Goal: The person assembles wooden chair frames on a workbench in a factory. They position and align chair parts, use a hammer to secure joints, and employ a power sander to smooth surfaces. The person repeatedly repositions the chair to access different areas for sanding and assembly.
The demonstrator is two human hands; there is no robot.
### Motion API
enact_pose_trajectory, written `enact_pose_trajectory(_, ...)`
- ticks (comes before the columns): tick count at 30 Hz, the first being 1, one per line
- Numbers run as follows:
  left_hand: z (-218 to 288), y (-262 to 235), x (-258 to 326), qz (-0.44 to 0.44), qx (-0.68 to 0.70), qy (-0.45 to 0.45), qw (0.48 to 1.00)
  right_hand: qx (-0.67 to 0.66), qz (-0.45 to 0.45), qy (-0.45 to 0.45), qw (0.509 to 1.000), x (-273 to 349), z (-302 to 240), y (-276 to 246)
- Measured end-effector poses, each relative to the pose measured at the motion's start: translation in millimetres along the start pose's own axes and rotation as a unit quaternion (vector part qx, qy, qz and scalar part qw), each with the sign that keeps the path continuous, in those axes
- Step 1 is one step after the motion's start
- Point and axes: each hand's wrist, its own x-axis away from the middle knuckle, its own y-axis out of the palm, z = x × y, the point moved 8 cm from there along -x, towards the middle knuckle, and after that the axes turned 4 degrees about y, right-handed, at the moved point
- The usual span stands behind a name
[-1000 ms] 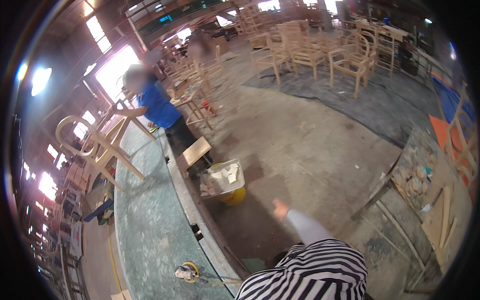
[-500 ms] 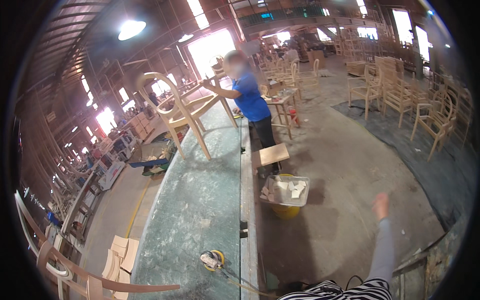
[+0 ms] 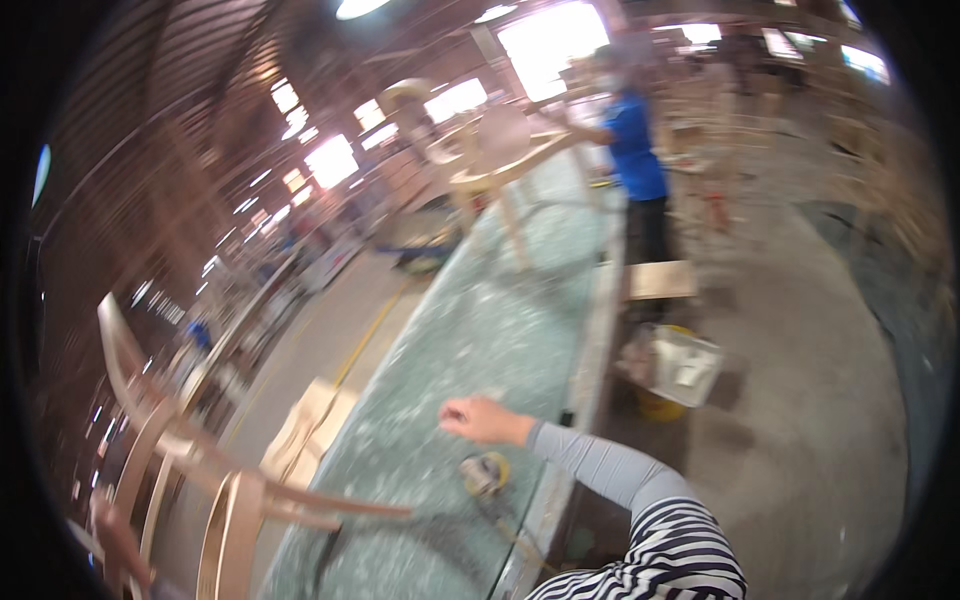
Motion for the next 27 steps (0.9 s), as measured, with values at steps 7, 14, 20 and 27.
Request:
enact_pose_trajectory(7,122.7,-48.2,13.6,0.074,-0.155,-0.046,0.984,-0.256,-0.006,-0.222,0.941,-147.5,-213.3,74.9)
enact_pose_trajectory(14,151.6,-77.0,31.5,0.086,-0.037,-0.024,0.995,-0.424,0.079,-0.201,0.879,-259.8,-314.9,149.8)
enact_pose_trajectory(20,130.4,-199.9,129.4,0.154,-0.051,-0.082,0.983,-0.491,-0.043,-0.157,0.856,-283.0,-359.7,186.3)
enact_pose_trajectory(27,71.5,-145.0,267.3,-0.05,0.245,-0.465,0.849,-0.439,-0.041,-0.22,0.87,-281.1,-349.7,165.3)
